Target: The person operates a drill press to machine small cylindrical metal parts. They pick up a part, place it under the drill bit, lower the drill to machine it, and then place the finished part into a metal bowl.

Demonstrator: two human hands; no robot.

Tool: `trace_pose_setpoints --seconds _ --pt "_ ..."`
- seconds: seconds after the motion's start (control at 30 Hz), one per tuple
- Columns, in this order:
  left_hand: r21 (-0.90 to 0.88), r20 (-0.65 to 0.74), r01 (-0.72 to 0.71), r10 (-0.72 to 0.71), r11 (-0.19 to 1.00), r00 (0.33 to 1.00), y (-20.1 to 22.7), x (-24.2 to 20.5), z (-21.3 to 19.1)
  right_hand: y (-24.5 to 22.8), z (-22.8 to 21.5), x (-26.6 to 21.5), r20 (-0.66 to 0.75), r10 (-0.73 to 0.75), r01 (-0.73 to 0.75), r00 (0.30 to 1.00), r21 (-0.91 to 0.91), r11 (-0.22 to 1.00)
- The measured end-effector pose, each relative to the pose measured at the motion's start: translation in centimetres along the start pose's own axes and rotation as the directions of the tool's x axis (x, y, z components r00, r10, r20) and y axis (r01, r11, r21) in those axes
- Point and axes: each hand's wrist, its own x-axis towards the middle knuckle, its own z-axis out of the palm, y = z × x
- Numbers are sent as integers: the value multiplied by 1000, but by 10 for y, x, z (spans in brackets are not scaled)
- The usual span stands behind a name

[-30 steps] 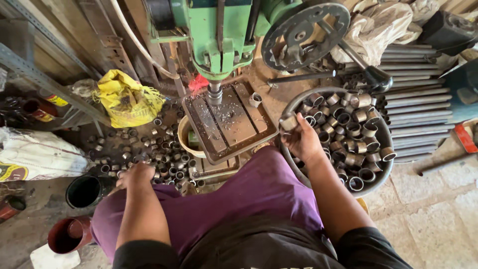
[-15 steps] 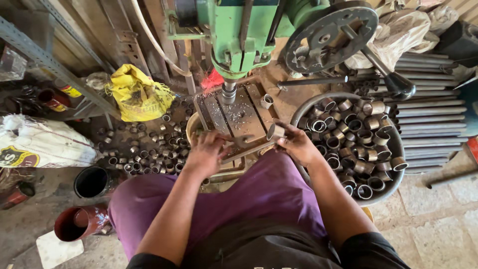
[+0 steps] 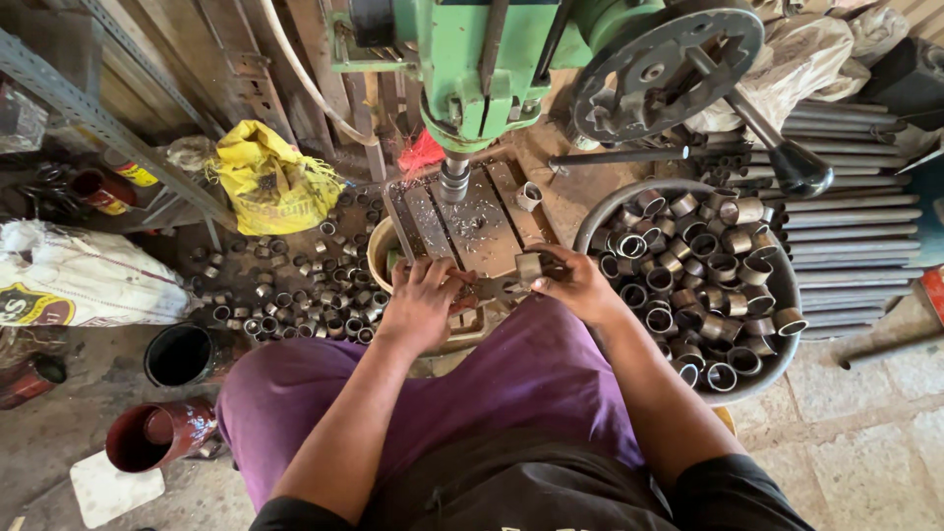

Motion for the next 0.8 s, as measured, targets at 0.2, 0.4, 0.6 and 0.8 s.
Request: trace_pose_setpoints --seconds 0.2,0.4,0.6,0.8 --pt "-126 24 82 -79 989 997 -10 -2 12 9 3 6 -45 1 4 999 114 994" --pt "-14 206 348 -337 938 919 -42 7 31 -25 -9 -2 -154 -45 16 987 -183 983" --pt "36 46 405 -407 913 912 -86 2 54 -148 -52 -45 -138 -574 387 807 -610 691" --pt "34 13 438 -439 898 898 -105 13 75 -205 -121 -77 -313 -730 281 608 -775 566"
